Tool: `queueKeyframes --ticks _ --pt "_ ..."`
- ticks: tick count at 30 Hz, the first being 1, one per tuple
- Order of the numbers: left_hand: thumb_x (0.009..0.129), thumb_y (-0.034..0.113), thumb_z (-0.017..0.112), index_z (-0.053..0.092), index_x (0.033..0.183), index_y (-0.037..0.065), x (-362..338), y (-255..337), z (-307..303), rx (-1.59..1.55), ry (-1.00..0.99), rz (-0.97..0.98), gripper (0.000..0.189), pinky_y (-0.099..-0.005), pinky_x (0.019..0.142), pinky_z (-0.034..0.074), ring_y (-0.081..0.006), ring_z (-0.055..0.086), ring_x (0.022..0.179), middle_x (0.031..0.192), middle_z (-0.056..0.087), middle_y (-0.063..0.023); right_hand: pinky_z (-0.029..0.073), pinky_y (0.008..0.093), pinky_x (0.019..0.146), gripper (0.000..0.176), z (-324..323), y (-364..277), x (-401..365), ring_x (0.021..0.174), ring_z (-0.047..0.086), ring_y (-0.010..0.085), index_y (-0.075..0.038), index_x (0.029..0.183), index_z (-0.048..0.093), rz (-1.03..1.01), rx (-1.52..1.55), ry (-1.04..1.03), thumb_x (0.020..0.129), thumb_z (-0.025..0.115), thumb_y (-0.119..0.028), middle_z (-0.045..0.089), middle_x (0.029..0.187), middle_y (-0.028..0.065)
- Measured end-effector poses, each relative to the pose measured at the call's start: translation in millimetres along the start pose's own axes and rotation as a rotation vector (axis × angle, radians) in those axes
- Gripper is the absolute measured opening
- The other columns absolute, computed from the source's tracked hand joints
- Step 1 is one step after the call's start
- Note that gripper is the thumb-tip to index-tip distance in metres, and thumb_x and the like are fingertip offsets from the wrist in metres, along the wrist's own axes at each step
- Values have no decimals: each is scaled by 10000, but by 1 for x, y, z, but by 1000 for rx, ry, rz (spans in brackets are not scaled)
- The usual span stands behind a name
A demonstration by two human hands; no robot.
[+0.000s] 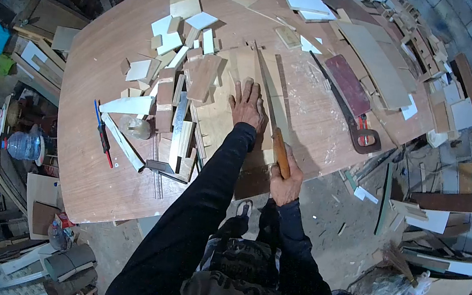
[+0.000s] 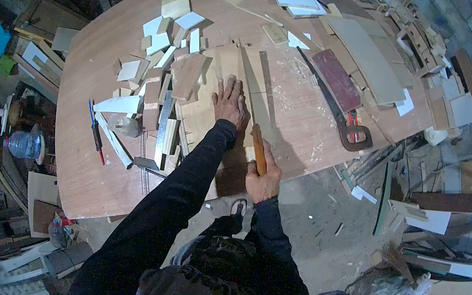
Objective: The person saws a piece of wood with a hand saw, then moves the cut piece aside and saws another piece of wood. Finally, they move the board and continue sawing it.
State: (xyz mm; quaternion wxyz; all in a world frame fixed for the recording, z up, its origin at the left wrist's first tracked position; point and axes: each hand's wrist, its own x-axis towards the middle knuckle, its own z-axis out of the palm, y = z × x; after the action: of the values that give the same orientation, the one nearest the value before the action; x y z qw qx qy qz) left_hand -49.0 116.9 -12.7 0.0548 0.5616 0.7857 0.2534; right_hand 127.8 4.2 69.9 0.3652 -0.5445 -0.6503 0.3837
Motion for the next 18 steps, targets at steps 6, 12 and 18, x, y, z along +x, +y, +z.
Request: queueKeyframes --ticks 6,12,18 --pt "911 182 471 437 1414 187 3 0 4 -50 36 -95 505 -621 1122 86 -282 158 1452 1547 283 1 483 334 870 633 -4 -8 -9 938 648 299 -90 1350 500 30 24 2 739 569 59 654 1061 209" --pt "893 126 497 453 1401 275 1 6 4 27 45 -160 532 -725 1054 52 -247 218 1435 1540 285 70 501 341 801 675 -22 -3 -44 847 651 289 -108 1381 465 79 -19 -56 732 553 57 651 995 219" --pt "887 153 493 458 1397 289 -5 -1 16 46 105 -139 530 -747 1035 18 -230 205 1439 1539 286 82 503 303 682 613 -46 3 -115 705 600 212 -91 1341 502 202 28 -58 738 533 13 642 902 165"
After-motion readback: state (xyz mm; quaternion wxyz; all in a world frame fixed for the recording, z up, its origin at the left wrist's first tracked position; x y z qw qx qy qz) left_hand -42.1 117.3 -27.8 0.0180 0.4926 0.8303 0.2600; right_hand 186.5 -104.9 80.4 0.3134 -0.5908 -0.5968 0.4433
